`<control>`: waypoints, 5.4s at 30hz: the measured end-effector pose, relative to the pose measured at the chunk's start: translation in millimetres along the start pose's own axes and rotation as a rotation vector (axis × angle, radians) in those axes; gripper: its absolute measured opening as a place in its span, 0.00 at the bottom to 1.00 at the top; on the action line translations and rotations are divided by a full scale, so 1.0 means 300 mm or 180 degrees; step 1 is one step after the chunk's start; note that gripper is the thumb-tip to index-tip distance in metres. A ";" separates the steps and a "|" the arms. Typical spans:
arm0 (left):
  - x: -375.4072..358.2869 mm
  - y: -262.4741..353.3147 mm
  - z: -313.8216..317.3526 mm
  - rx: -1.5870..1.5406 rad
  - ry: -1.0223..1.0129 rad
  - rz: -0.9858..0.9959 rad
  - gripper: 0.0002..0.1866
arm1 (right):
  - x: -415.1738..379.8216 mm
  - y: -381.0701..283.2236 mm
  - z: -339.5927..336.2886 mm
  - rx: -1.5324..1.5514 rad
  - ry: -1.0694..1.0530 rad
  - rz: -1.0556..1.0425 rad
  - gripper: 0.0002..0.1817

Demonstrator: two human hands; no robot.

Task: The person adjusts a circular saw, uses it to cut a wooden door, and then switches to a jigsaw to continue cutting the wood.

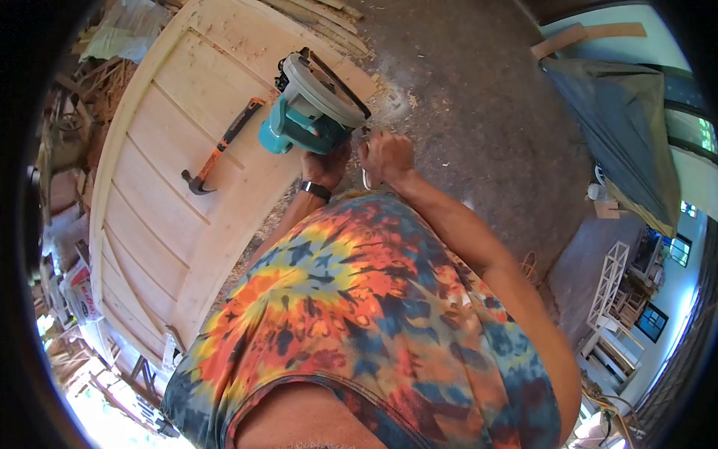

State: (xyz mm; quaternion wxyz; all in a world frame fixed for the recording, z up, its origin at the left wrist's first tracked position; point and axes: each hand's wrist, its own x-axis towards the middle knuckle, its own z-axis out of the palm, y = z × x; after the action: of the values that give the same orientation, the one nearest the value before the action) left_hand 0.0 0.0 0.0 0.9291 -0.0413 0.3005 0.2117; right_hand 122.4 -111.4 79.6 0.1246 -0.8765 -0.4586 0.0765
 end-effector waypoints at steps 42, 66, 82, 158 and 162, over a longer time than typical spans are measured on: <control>0.015 -0.024 -0.037 -0.0150 0.0112 0.0063 0.20 | 0.231 -0.005 -0.031 0.0055 -0.1775 0.0825 0.18; -0.003 -0.046 -0.038 -0.0556 -0.0588 0.0327 0.16 | 0.155 -0.045 -0.267 0.1089 -0.2574 0.0082 0.15; -0.382 0.137 -0.094 0.1628 0.0574 -0.0117 0.22 | 0.195 -0.383 0.026 0.2123 -0.0965 -0.0336 0.27; -0.958 0.289 0.143 0.5033 0.3901 0.4312 0.08 | 0.470 -0.463 0.264 0.4630 -0.4867 -0.0161 0.30; -0.971 0.473 0.094 0.5768 0.3656 0.3318 0.16 | 0.478 -0.512 0.284 0.4467 -0.4996 -0.0511 0.31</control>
State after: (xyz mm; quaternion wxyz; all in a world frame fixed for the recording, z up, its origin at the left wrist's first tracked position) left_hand -256.7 27.2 198.1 0.1517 0.6680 0.6929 0.2249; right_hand 62.0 103.5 39.4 0.2768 -0.2798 -0.3202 0.8617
